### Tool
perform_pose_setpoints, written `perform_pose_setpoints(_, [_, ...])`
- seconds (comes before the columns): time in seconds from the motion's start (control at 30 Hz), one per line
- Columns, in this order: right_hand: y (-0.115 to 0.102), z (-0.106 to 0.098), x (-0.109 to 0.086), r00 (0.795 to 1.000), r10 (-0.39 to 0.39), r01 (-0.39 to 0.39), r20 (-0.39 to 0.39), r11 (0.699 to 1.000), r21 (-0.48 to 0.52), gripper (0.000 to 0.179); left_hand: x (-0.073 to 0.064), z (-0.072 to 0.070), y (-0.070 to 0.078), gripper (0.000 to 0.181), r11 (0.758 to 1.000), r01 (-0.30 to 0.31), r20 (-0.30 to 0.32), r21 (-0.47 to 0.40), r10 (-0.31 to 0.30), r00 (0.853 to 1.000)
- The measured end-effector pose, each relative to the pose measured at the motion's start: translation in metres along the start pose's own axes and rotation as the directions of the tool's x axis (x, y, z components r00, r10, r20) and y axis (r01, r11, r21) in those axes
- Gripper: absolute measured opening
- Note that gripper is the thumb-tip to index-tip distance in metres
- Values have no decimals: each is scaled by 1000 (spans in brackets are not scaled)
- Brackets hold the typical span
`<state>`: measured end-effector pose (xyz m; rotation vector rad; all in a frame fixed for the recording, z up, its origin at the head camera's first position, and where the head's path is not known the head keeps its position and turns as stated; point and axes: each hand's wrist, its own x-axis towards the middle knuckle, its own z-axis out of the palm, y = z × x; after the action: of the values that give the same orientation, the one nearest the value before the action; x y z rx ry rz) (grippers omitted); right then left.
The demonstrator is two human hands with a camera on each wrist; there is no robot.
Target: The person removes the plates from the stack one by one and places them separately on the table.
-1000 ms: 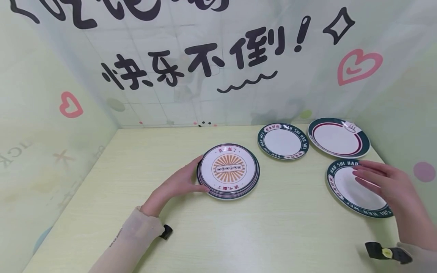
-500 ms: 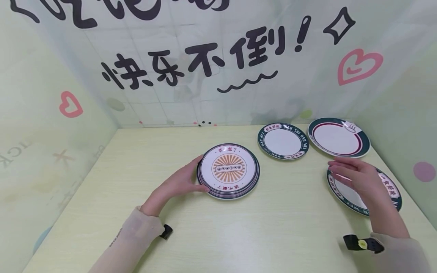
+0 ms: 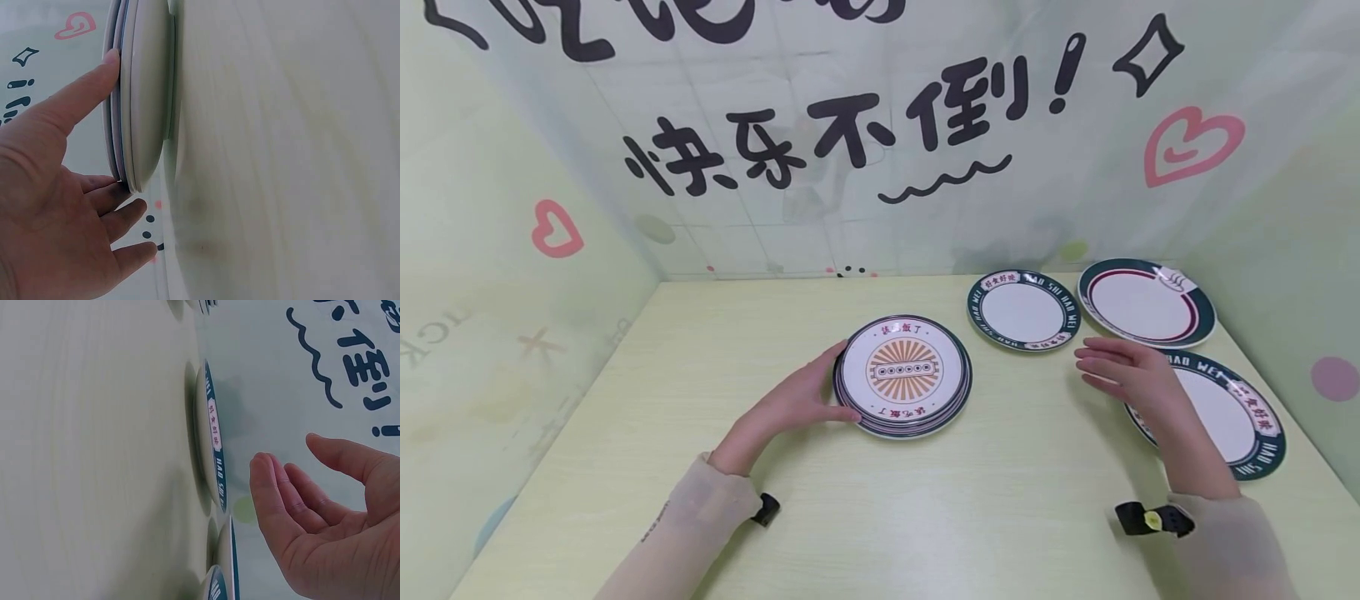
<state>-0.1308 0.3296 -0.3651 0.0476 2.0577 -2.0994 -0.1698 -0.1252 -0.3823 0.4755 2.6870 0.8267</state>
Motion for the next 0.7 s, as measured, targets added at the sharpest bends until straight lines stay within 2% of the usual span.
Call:
perform_pose_setpoints(0.2, [3,14,5,999,-29,30,21,998,-52,21,1,1,-1,119,1000,-2,1,-2,2,1000])
perform_pose_setpoints(0.4, [2,28,12,1000,5,-3,27,995,-100,21,0,1,-1,119,1000,2,1,1,-2,1000])
perform_pose_setpoints(0.57, [1,39,19,999,15,-12,31,994,-110,43,0,0,0,119,1000,8,7,10,-8,1000])
perform_pose_setpoints(0.7, [0,47,23,999,42,-36,28,982,-185,59,-1,-1,0,119,1000,14,9,11,-14,1000])
